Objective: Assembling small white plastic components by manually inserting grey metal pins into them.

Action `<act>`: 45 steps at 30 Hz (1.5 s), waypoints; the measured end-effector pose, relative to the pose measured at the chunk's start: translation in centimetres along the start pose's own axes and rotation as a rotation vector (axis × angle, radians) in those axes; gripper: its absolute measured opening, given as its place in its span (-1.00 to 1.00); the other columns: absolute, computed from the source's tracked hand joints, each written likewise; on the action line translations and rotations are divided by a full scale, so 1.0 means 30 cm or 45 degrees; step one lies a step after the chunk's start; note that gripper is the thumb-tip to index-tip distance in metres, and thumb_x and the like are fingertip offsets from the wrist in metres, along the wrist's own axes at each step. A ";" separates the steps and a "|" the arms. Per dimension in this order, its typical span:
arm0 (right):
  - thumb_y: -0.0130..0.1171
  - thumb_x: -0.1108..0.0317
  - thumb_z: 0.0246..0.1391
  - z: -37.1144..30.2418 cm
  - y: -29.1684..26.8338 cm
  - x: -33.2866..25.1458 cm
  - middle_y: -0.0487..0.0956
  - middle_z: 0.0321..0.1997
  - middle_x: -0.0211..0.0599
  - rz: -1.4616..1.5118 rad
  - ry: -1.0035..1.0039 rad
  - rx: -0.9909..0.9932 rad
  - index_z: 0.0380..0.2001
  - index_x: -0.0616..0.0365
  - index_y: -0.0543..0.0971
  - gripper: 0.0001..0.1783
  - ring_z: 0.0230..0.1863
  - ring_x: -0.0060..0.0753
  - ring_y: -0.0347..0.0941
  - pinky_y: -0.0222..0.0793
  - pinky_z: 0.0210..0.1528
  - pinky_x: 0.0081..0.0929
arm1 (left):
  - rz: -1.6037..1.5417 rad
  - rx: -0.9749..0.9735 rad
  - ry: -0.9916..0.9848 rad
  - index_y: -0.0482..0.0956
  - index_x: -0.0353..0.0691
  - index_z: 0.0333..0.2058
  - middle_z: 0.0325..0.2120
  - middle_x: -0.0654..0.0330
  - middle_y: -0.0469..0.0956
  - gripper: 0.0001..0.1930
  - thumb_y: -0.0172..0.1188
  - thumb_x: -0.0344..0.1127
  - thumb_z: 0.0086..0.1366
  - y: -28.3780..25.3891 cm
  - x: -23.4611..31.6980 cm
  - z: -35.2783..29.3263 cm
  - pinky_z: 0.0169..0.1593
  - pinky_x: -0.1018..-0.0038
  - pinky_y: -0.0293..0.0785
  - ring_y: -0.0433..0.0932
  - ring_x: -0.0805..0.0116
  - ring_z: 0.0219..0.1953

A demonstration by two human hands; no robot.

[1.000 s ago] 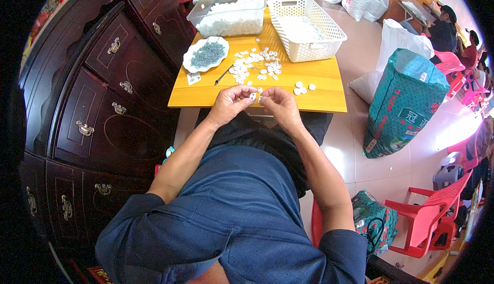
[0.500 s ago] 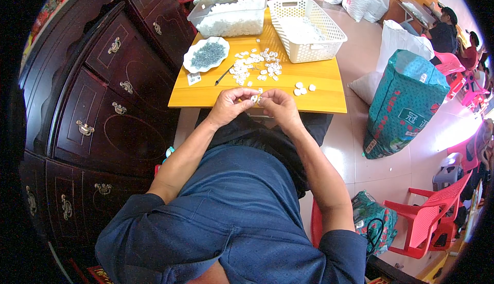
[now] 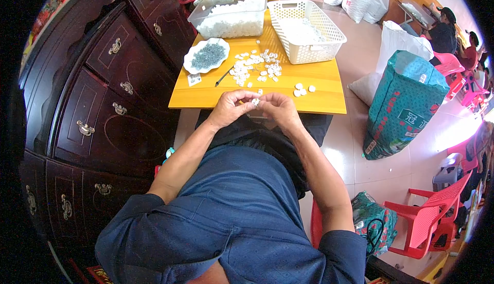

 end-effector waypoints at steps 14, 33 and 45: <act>0.28 0.19 0.24 -0.008 0.018 0.012 0.57 -0.48 -0.52 0.052 0.121 -0.053 -0.31 0.11 0.60 -0.79 -0.51 -0.73 0.38 0.22 -0.51 -0.75 | 0.290 0.099 0.188 0.59 -0.22 0.01 -0.33 0.28 0.62 -0.56 0.42 -0.41 0.13 0.018 0.086 -0.015 -0.33 0.58 0.49 0.54 0.54 -0.38; 0.15 0.15 0.32 -0.011 0.024 0.041 0.66 -0.34 -0.48 0.297 0.246 -0.098 -0.21 0.10 0.62 -0.75 -0.38 -0.69 0.53 0.37 -0.34 -0.77 | 0.398 0.082 0.219 0.65 -0.32 -0.11 -0.36 0.02 0.63 -0.70 0.34 -0.43 0.15 0.018 0.092 -0.013 -0.31 0.40 0.54 0.62 0.18 -0.43; 0.19 0.16 0.30 0.002 0.023 0.061 0.62 -0.45 -0.50 0.222 0.186 -0.106 -0.31 0.08 0.62 -0.77 -0.51 -0.74 0.41 0.27 -0.49 -0.76 | 0.504 0.054 0.294 0.64 -0.31 -0.10 -0.29 0.00 0.63 -0.68 0.35 -0.40 0.15 0.026 0.126 -0.018 -0.23 0.33 0.57 0.64 0.07 -0.35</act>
Point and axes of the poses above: each hand's wrist, its own z-axis towards the middle knuckle, its own y-axis out of the palm, x = y × z, the point moved 8 cm from there along z, towards the middle knuckle
